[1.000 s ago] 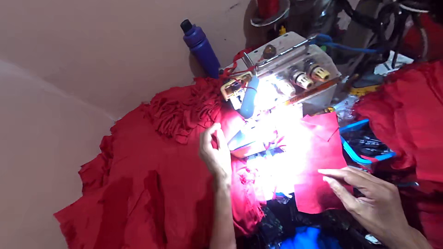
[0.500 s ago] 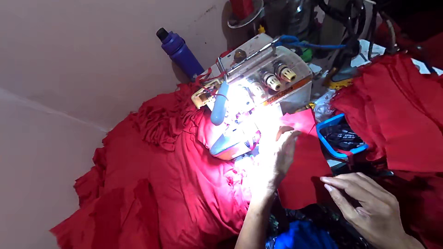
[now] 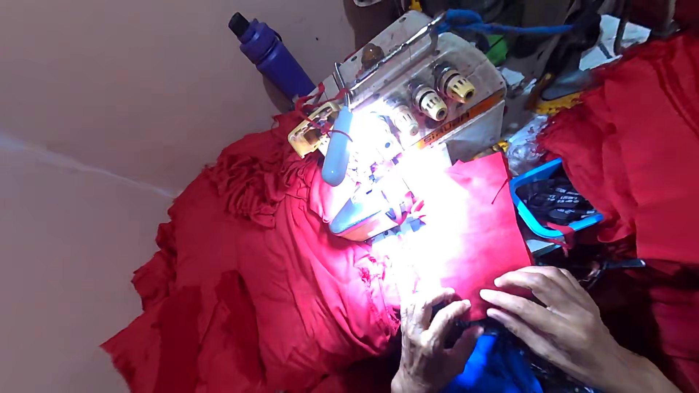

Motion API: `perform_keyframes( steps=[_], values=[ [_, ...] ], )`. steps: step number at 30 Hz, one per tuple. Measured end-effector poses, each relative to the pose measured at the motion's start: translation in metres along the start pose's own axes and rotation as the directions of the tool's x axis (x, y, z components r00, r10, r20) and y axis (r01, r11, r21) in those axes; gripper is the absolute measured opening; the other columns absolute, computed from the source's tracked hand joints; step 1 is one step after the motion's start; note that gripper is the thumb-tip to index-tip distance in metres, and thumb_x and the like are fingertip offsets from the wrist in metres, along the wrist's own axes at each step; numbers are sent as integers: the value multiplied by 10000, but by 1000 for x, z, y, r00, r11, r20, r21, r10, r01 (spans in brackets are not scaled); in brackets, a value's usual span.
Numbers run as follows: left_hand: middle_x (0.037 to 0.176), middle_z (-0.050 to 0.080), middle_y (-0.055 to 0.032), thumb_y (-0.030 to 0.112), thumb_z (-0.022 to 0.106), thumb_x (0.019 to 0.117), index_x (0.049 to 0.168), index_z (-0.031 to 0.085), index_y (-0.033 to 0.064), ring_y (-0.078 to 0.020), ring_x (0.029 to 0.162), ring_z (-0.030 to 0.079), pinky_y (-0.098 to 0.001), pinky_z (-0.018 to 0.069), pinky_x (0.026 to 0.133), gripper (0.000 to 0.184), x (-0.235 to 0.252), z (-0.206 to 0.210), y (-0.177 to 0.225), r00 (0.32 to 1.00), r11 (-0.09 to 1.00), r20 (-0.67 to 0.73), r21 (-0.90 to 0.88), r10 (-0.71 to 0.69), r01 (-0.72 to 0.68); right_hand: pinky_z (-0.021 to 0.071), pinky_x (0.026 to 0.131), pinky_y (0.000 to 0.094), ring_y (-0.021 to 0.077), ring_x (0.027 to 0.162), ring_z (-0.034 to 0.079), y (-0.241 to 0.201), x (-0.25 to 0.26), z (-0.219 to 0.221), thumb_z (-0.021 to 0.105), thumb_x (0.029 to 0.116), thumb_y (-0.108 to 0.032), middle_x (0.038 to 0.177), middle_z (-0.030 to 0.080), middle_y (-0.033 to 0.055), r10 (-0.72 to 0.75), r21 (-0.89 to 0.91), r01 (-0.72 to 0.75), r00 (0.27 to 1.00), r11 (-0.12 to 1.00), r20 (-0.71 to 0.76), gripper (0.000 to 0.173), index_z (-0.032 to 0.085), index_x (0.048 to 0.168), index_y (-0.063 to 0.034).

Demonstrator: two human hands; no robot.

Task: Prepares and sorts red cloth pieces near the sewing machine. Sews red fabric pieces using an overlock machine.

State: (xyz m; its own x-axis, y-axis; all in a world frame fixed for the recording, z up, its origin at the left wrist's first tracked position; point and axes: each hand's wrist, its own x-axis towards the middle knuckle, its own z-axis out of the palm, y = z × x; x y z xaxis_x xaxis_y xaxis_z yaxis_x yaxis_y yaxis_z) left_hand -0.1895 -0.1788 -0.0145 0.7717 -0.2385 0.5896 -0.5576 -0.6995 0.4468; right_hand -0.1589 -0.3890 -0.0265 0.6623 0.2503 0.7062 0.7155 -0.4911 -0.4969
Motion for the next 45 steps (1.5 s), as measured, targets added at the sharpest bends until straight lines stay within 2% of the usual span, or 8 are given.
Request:
perform_keyframes(
  steps=[11,20,23,26,30,35,40,45],
  values=[
    [1009,696,-126,137,722,926,1057,754,41,-276,962,668,-438,530,832,165,144,49,2,991,996,126,90,-33,21,536,881,385,304,962,694,-14,-1,-9,654,977,-285,976,730,190,369,-44,-377,920,925,-133,294,756,1034,-16],
    [988,720,-76,55,688,917,962,762,55,-125,950,683,-236,555,821,87,125,0,13,997,998,-55,-21,-57,56,521,928,518,448,1078,645,-8,3,-7,624,979,-305,1153,658,322,352,-62,-357,932,932,-84,468,626,1269,62],
    [984,714,-75,70,658,955,945,731,10,-86,923,682,-212,570,820,95,106,-39,24,993,987,-115,-158,-8,-10,434,959,533,456,1137,568,-6,3,-3,587,992,-346,1296,583,317,275,-184,-292,955,939,-111,558,529,1447,-28],
    [975,698,24,161,610,1019,995,667,72,6,783,674,-166,598,703,107,87,-79,26,991,972,-130,-235,-42,11,423,932,653,554,1147,579,-13,7,-6,605,987,-266,1276,611,341,211,-144,-220,975,965,-74,310,729,1250,-158],
    [932,648,96,216,569,1048,1008,645,126,63,763,616,-121,546,688,124,82,-111,11,966,999,-254,-28,-49,43,351,1025,420,249,1235,517,-13,0,-13,559,1034,-410,1262,656,83,118,76,-125,989,989,85,266,753,960,-243],
    [897,651,0,99,588,1012,1034,670,-6,27,720,577,-128,491,663,135,94,-101,-20,933,979,-299,-26,-200,202,500,991,191,4,1160,607,-10,12,-33,656,991,-306,1186,694,-91,224,441,-186,974,878,-36,137,725,1038,-198],
    [747,644,78,166,469,1086,1137,581,143,-7,571,614,-171,547,536,125,99,-66,-29,837,736,-213,-613,-504,287,564,898,213,20,996,686,-20,20,-40,747,932,-291,1044,737,-146,286,582,-73,916,810,-282,138,754,1066,-254],
    [750,668,3,64,519,1037,1053,651,21,-45,627,652,-206,572,595,140,72,-18,-29,604,446,-110,-779,-789,441,478,996,231,54,1091,639,-29,2,-51,661,1004,-248,1037,730,-70,-37,589,-80,982,804,184,101,744,1027,-195]
  ],
)
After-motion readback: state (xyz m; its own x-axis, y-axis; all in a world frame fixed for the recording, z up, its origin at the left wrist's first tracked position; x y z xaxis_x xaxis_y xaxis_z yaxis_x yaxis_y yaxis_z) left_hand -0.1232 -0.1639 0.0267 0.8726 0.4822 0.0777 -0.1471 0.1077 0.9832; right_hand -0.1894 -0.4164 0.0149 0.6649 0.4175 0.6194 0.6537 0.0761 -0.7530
